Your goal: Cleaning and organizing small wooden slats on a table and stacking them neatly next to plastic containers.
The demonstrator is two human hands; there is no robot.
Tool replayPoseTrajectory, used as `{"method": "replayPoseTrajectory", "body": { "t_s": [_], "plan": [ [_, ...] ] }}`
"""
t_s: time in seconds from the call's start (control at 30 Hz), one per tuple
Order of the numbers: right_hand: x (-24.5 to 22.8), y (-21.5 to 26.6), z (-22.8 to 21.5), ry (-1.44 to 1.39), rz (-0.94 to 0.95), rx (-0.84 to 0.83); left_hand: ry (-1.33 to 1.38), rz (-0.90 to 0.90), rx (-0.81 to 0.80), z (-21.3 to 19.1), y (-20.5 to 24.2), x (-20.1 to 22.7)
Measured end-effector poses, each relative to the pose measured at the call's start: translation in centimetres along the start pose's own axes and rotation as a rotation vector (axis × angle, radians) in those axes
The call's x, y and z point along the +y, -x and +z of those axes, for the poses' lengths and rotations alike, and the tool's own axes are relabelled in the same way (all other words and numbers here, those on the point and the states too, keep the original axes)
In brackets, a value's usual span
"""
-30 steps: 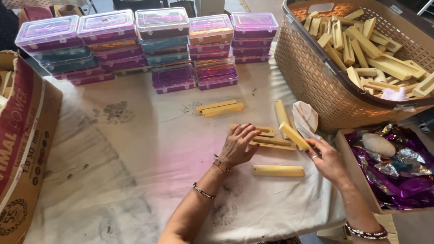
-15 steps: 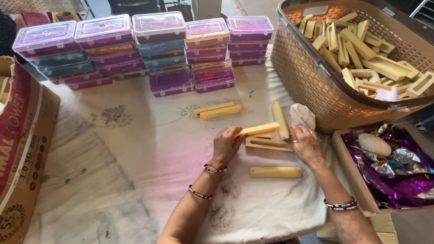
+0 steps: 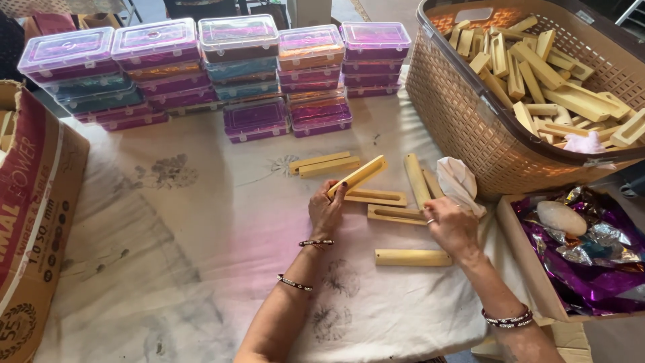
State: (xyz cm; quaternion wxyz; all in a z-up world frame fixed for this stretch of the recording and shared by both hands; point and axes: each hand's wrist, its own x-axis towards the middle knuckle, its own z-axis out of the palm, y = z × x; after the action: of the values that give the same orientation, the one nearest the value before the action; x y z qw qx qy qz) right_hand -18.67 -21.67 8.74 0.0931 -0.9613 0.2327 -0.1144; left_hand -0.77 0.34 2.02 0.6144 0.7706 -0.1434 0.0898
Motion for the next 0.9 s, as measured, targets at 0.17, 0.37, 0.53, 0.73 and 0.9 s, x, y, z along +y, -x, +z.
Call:
{"method": "replayPoseTrajectory", "body": {
  "t_s": [0.17, 0.37, 0.53, 0.73, 0.9],
  "plan": [
    [-0.8, 0.7, 0.0, -0.037, -0.277, 0.060, -0.009, -0.027, -0.023, -0.3, 0.1, 0.6],
    [0.8, 0.1, 0.6, 0.013, -0.352, -0.062, -0.001, 0.013, -0.025, -0.3, 0.1, 0.7],
    [6.3, -1.9, 3.3, -0.069, -0.131, -0.066, -0.014, 0.029, -0.042, -0.3, 0.2, 0.5],
    [7.2, -2.8, 2.6, 0.086, -0.018, 0.073, -0.023, 0.047, -0.040, -0.2, 0.1, 0.3],
    [8.7, -4.2, 2.1, -0.273, 0.340, -0.083, -0.016, 0.025, -0.056, -0.3, 0.1, 0.6]
  ]
}}
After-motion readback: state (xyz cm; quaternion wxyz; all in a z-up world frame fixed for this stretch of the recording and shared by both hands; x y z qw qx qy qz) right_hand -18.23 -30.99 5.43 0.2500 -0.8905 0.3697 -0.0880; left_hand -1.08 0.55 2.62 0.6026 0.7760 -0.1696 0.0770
